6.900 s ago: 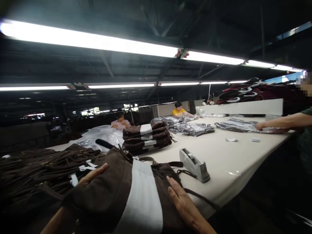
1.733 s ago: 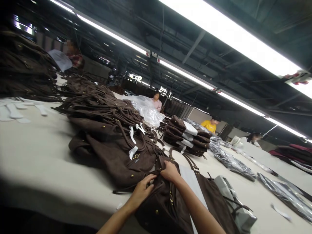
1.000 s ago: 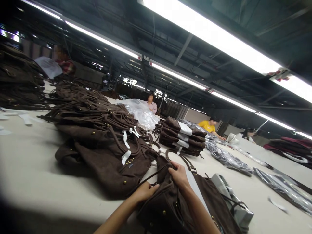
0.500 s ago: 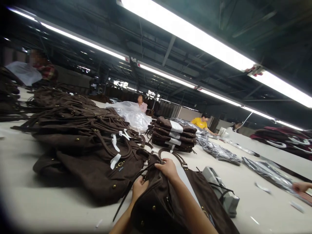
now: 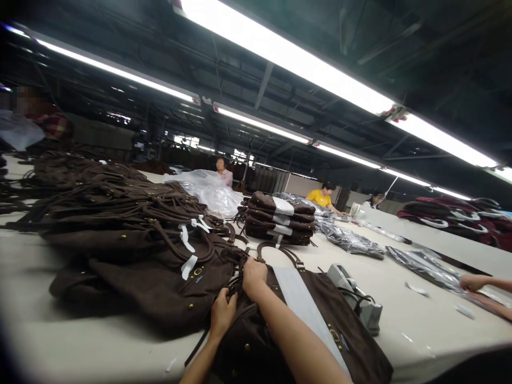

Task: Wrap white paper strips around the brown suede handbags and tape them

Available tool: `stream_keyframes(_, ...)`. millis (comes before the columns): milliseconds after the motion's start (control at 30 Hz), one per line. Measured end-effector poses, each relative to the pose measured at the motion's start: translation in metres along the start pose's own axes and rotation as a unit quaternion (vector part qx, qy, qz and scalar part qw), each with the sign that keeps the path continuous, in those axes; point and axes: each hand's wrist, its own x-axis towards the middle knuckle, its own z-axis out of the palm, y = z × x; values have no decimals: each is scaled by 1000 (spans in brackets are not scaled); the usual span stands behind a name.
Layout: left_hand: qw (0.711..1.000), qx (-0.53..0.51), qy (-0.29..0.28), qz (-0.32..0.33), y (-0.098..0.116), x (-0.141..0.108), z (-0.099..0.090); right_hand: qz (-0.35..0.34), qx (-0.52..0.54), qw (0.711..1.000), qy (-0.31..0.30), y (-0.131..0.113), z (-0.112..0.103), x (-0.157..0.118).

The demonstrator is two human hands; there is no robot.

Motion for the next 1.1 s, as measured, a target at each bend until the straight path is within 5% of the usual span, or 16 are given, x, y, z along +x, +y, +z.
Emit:
stream_keyframes(233,991,-127,-47,-4,-6,6,-6,-23,26,999,-18,-19,20,-13)
stream_keyframes(500,947,-268,-171,-51,-4,2,-20,-89,165,973,-133,8,5,-33)
stream_keyframes(733,910,-313,-220,-162,12,-18,-33,-137,320,922,-172,35,4,-68)
stream_keyframes(900,898,-235,-281,-244,25,-41,-67,-59,486,855,-170,46,-10,-85)
stream_keyframes(1100,934,-129,-276,-188,12,-55,-68,-83,310,944,-74,54,-24,-99)
